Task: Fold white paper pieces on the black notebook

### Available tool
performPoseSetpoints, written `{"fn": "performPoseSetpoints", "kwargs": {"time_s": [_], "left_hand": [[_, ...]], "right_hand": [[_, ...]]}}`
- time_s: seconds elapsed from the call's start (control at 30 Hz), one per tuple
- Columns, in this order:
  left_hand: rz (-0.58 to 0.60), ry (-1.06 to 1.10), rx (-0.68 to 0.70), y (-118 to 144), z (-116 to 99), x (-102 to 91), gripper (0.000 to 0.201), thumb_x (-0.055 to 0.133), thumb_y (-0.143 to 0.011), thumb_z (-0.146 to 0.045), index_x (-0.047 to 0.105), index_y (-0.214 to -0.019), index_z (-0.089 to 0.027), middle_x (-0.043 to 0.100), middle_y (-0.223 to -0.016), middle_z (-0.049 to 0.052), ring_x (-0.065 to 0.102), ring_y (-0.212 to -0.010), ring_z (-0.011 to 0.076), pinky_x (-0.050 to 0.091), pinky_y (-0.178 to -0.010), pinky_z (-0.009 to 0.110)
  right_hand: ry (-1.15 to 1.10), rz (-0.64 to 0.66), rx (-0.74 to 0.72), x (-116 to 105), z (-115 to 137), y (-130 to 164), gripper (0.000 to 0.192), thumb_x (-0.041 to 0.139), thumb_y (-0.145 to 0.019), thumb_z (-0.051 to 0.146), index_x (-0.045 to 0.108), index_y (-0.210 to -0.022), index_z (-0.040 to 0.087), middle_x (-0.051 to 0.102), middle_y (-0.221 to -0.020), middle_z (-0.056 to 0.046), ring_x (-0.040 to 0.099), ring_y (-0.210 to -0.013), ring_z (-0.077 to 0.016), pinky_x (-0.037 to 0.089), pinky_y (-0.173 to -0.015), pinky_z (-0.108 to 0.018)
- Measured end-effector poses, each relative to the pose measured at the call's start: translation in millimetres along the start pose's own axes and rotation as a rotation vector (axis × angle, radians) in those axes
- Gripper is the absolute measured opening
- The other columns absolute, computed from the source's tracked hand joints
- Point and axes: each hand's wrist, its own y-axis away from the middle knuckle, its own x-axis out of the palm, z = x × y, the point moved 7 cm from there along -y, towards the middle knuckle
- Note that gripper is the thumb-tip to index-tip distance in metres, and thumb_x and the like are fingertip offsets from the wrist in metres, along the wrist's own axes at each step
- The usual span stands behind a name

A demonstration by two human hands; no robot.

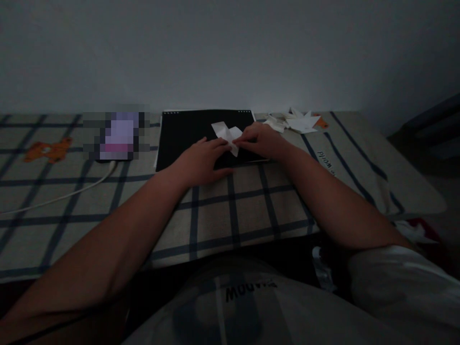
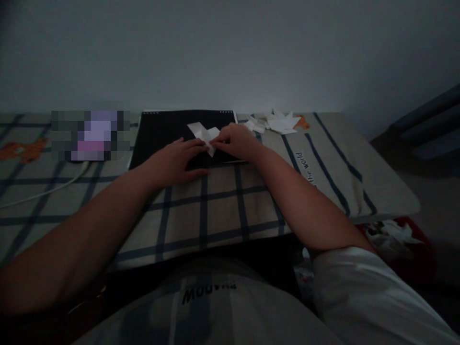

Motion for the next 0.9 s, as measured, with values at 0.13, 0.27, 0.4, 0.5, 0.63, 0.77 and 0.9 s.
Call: {"fn": "performPoseSetpoints", "kwargs": {"time_s": [0.13,0.27,0.4,0.5,0.63,0.77,0.9], "left_hand": [[0.012,0.030,0.044,-1,6,-1.3,0.070,0.058,-0.109,-0.055,0.056,-0.172,-0.023,0.052,-0.182,0.012,0.049,-0.168,0.0355,0.030,-0.142,0.061],[-0.030,0.009,0.082,-1,7,-5.5,0.068,0.058,-0.107,-0.056,0.066,-0.164,-0.020,0.057,-0.176,0.015,0.055,-0.161,0.0365,0.041,-0.136,0.054],[-0.053,-0.016,0.075,0,8,-8.4,0.066,0.059,-0.105,-0.059,0.072,-0.158,-0.023,0.065,-0.168,0.013,0.059,-0.155,0.0367,0.045,-0.132,0.052],[-0.025,0.007,0.061,0,10,-9.5,0.068,0.059,-0.104,-0.058,0.070,-0.160,-0.023,0.066,-0.168,0.012,0.060,-0.155,0.0350,0.046,-0.132,0.049],[0.000,0.034,0.045,1,13,-12.7,0.067,0.056,-0.103,-0.055,0.071,-0.158,-0.019,0.066,-0.170,0.011,0.061,-0.157,0.0330,0.045,-0.133,0.046],[0.000,0.032,0.046,1,14,-15.2,0.066,0.057,-0.101,-0.055,0.071,-0.156,-0.021,0.069,-0.166,0.011,0.064,-0.153,0.0335,0.048,-0.131,0.047],[-0.012,0.011,0.027,1,11,-15.7,0.073,0.062,-0.098,-0.055,0.065,-0.162,-0.021,0.070,-0.163,0.013,0.066,-0.149,0.0345,0.050,-0.129,0.048]], "right_hand": [[-0.032,-0.010,-0.024,3,-3,-1,0.028,0.071,-0.108,0.045,0.093,-0.115,0.029,0.085,-0.106,-0.006,0.067,-0.099,-0.0247,0.045,-0.097,-0.044],[-0.034,-0.034,0.017,3,-4,-1,0.026,0.074,-0.107,0.046,0.093,-0.113,0.030,0.086,-0.106,-0.006,0.067,-0.099,-0.0254,0.047,-0.097,-0.045],[0.016,-0.022,0.048,7,-4,-3,0.026,0.076,-0.105,0.050,0.093,-0.104,0.029,0.085,-0.107,-0.007,0.067,-0.101,-0.0267,0.047,-0.097,-0.045],[0.041,0.014,0.046,11,-4,-4,0.029,0.074,-0.106,0.052,0.093,-0.102,0.030,0.084,-0.108,-0.007,0.066,-0.102,-0.0271,0.047,-0.097,-0.045],[0.042,0.029,0.035,12,-3,-3,0.029,0.073,-0.106,0.051,0.094,-0.106,0.031,0.084,-0.110,-0.008,0.065,-0.104,-0.0280,0.046,-0.098,-0.047],[0.030,0.038,0.015,10,-1,-2,0.026,0.074,-0.105,0.044,0.094,-0.109,0.029,0.084,-0.112,-0.008,0.064,-0.105,-0.0273,0.043,-0.098,-0.046],[0.022,0.044,0.019,11,-2,-2,0.024,0.075,-0.104,0.043,0.093,-0.110,0.029,0.083,-0.113,-0.007,0.063,-0.105,-0.0264,0.042,-0.097,-0.044]]}}
